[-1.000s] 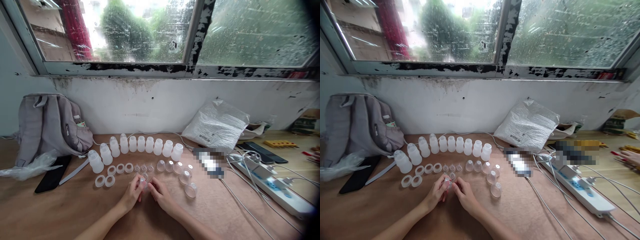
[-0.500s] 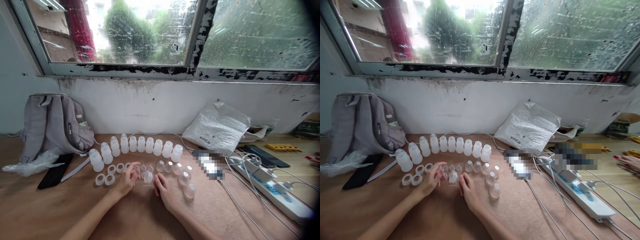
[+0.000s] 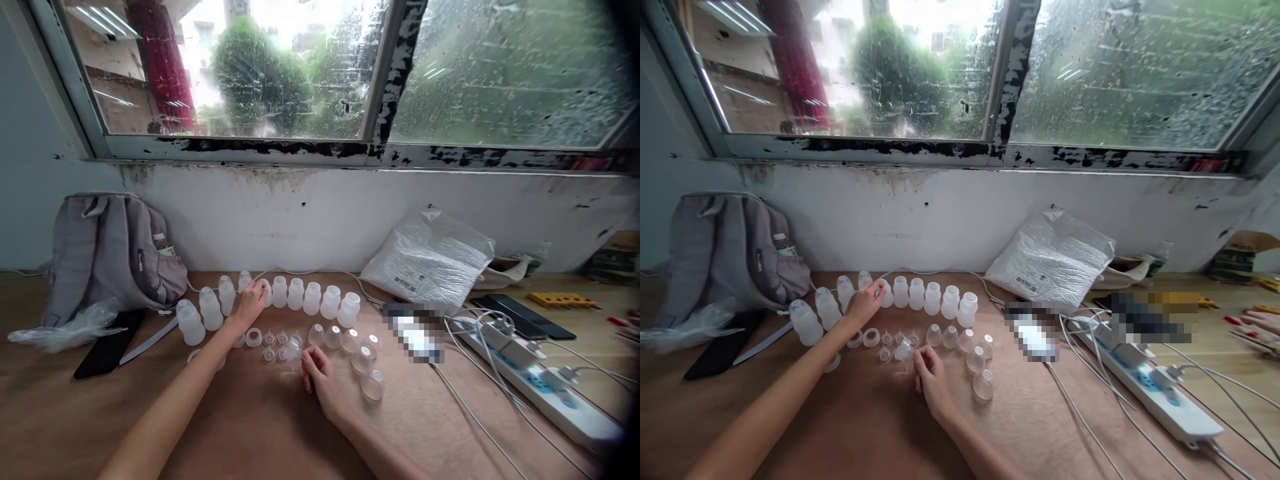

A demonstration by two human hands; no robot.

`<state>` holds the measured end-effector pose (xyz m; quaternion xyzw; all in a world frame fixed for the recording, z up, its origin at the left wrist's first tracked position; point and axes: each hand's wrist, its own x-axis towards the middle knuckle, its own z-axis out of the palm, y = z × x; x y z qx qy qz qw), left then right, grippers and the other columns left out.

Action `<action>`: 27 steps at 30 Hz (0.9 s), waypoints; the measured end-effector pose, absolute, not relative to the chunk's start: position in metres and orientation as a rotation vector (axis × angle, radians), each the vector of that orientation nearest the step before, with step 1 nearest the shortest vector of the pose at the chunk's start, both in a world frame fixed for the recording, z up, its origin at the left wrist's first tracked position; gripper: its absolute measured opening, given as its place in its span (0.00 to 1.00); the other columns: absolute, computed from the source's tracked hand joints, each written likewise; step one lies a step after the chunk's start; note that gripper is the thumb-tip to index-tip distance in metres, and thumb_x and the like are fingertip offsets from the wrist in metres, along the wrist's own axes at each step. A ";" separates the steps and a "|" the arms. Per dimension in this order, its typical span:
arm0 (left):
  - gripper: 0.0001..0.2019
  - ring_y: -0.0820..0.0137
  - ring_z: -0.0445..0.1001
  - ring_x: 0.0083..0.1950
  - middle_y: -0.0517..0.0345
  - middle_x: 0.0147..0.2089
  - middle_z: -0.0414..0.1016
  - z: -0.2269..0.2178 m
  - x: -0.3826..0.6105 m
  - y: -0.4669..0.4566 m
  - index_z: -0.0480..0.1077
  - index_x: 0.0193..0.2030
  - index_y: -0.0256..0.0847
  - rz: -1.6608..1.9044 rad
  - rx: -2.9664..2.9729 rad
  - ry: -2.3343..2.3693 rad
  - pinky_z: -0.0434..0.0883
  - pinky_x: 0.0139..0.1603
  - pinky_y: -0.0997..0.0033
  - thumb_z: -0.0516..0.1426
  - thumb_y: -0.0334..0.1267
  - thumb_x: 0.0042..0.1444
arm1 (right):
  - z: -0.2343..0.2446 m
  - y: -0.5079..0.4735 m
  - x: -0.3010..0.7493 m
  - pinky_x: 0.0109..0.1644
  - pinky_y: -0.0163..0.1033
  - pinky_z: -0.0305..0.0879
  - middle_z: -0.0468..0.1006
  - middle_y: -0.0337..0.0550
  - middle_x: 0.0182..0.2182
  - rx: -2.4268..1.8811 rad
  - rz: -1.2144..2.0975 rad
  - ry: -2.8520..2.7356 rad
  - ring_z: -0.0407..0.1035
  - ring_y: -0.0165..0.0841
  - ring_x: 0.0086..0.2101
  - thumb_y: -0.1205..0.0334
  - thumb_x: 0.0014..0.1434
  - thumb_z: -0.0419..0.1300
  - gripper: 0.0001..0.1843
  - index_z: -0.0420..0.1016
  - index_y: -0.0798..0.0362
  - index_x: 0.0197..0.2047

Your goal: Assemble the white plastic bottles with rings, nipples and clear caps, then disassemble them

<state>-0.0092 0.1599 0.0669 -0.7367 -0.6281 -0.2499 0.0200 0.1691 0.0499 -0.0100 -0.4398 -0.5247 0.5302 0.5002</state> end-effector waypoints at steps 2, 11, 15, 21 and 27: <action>0.10 0.66 0.69 0.40 0.52 0.42 0.65 0.074 -0.014 0.142 0.64 0.41 0.41 -0.869 -2.249 -1.881 0.66 0.38 0.70 0.46 0.40 0.58 | -0.011 0.050 0.169 0.17 0.30 0.44 0.56 0.29 0.18 -1.076 1.286 -1.261 0.50 0.22 0.14 0.44 0.54 0.50 0.19 0.55 0.51 0.26; 0.04 0.66 0.63 0.51 0.51 0.50 0.58 0.048 -0.032 0.057 0.61 0.37 0.41 -1.458 -2.410 -1.407 0.64 0.50 0.63 0.49 0.32 0.54 | -0.014 0.053 0.167 0.16 0.29 0.44 0.57 0.29 0.18 -1.085 1.270 -1.263 0.51 0.21 0.13 0.44 0.52 0.52 0.19 0.56 0.51 0.27; 0.07 0.64 0.61 0.54 0.50 0.52 0.59 0.016 -0.032 0.043 0.59 0.39 0.43 -1.410 -2.595 -1.346 0.62 0.52 0.61 0.47 0.29 0.54 | -0.018 0.054 0.168 0.16 0.29 0.47 0.61 0.30 0.20 -1.084 1.266 -1.270 0.54 0.21 0.13 0.45 0.51 0.54 0.18 0.58 0.52 0.28; 0.15 0.63 0.63 0.53 0.48 0.53 0.60 -0.012 -0.027 0.042 0.53 0.46 0.45 -1.680 -2.797 -1.335 0.64 0.50 0.61 0.51 0.32 0.53 | -0.019 0.055 0.169 0.16 0.29 0.51 0.65 0.32 0.22 -1.057 1.293 -1.268 0.55 0.21 0.14 0.47 0.53 0.53 0.16 0.59 0.52 0.30; 0.26 0.65 0.69 0.42 0.52 0.43 0.68 -0.015 -0.017 0.041 0.54 0.50 0.42 -1.565 -3.030 -1.707 0.67 0.43 0.65 0.59 0.43 0.45 | -0.016 0.055 0.170 0.17 0.30 0.53 0.65 0.33 0.23 -1.081 1.293 -1.256 0.57 0.22 0.15 0.46 0.52 0.53 0.16 0.60 0.52 0.31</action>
